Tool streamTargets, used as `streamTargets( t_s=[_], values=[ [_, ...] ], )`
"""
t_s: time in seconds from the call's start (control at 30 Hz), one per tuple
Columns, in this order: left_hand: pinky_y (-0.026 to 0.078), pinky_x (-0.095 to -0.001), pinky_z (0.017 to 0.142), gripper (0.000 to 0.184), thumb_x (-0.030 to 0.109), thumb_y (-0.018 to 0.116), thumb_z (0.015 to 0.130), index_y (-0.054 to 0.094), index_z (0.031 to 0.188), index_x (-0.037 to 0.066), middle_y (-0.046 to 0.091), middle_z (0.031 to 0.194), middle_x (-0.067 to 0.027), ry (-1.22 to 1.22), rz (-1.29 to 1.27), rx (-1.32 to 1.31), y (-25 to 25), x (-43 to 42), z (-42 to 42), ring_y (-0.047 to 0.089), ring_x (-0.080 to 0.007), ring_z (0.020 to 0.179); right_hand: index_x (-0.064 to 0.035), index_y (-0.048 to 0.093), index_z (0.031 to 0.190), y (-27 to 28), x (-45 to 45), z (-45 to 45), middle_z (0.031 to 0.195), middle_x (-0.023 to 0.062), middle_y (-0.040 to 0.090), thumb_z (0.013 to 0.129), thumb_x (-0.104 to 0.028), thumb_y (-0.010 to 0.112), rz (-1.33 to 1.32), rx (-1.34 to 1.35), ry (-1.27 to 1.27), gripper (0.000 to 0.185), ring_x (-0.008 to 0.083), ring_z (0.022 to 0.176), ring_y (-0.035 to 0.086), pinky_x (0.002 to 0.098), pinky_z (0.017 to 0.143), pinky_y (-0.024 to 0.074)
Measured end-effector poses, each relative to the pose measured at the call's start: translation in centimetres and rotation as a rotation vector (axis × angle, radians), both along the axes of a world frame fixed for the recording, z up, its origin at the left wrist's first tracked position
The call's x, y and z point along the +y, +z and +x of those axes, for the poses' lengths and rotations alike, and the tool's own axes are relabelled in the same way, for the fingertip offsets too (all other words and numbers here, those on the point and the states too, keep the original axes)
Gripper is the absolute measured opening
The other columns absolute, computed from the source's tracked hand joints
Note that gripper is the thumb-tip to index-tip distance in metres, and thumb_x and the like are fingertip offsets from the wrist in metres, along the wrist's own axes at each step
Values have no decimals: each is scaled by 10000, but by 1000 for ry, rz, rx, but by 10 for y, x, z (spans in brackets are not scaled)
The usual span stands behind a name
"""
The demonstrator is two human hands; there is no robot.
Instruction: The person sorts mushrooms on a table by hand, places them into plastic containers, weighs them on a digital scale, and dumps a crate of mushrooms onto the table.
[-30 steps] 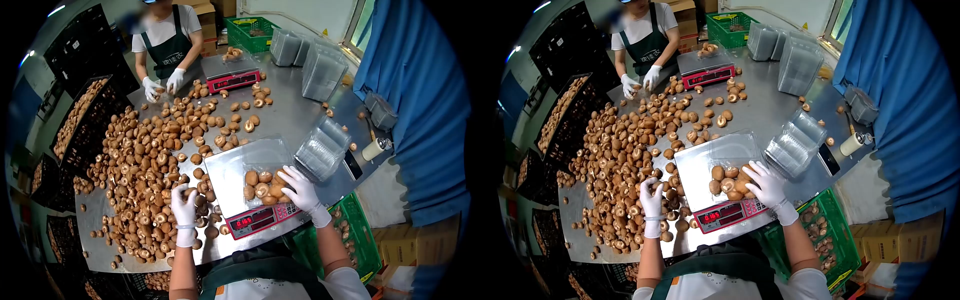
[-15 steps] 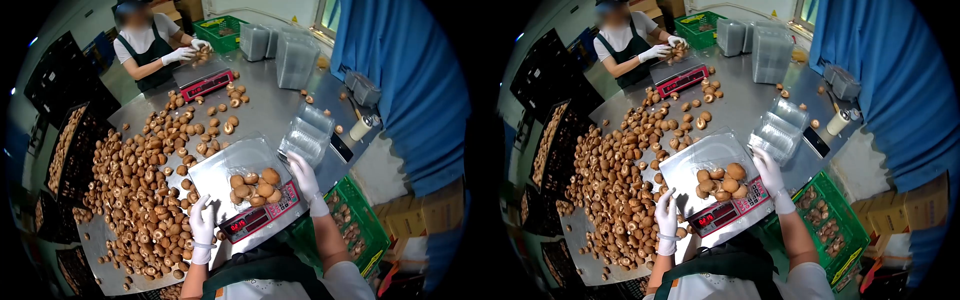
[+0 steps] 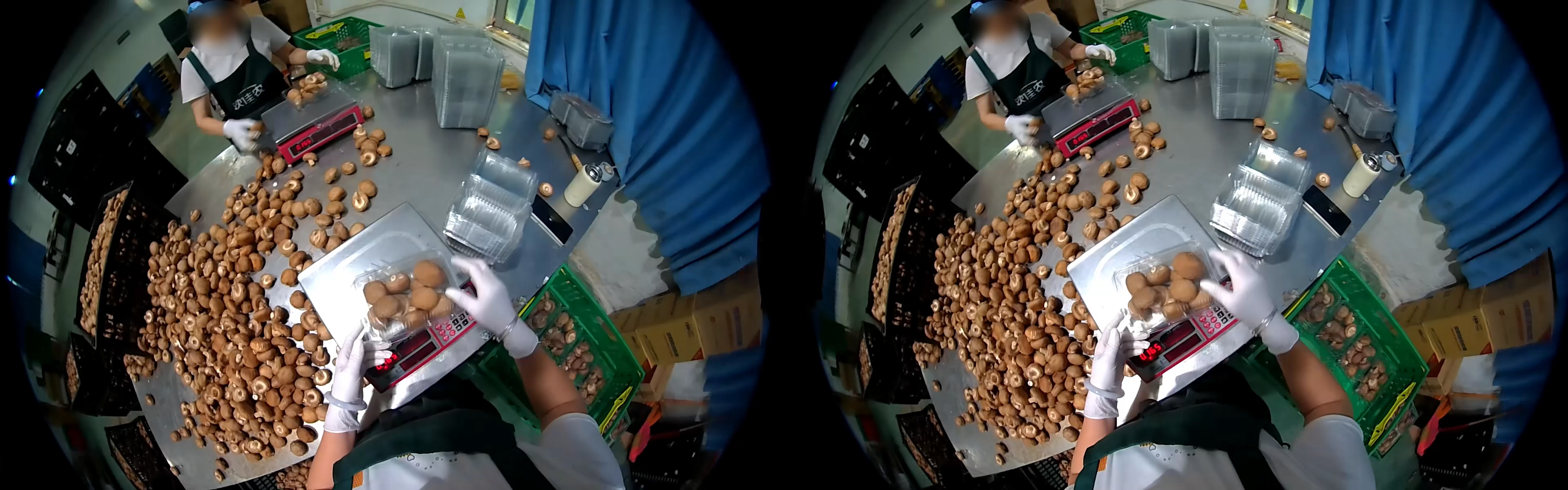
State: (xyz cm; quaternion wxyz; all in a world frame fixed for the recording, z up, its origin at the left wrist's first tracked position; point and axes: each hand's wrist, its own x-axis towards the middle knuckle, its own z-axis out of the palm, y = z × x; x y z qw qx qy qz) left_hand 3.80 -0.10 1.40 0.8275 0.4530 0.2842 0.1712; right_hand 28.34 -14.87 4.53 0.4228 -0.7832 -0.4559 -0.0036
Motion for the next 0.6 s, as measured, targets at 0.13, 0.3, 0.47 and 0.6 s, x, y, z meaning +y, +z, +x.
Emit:
streamTargets(
  t_s=[0.13,0.3,0.47,0.6],
  values=[
    [542,-304,706,235,149,531,941,468,1145,50,649,919,-152,92,16,114,-21,-2,5,672,-237,781,-33,573,1017,-48,-26,-9,798,64,625,909,-248,612,-169,680,105,243,172,704,611,291,680,496],
    [518,-255,608,164,-27,503,839,447,947,83,575,816,-55,58,20,85,-19,3,16,606,-153,649,-23,539,903,-79,-18,-24,734,24,586,968,-146,513,304,1123,200,141,86,661,569,230,632,475],
    [523,-265,680,180,-31,573,885,439,922,83,561,880,-58,-103,226,4,1,-32,54,584,-123,728,-36,540,1003,-27,-70,-12,819,18,570,969,-156,496,241,976,-63,132,110,781,599,258,697,514],
    [418,-312,986,464,-66,531,881,423,1329,-13,571,1203,-157,-573,341,-33,9,-58,76,572,-206,1075,-81,515,1007,-48,-160,4,1208,46,520,971,-200,501,652,1122,-296,125,147,1026,550,373,830,550]
  ],
)
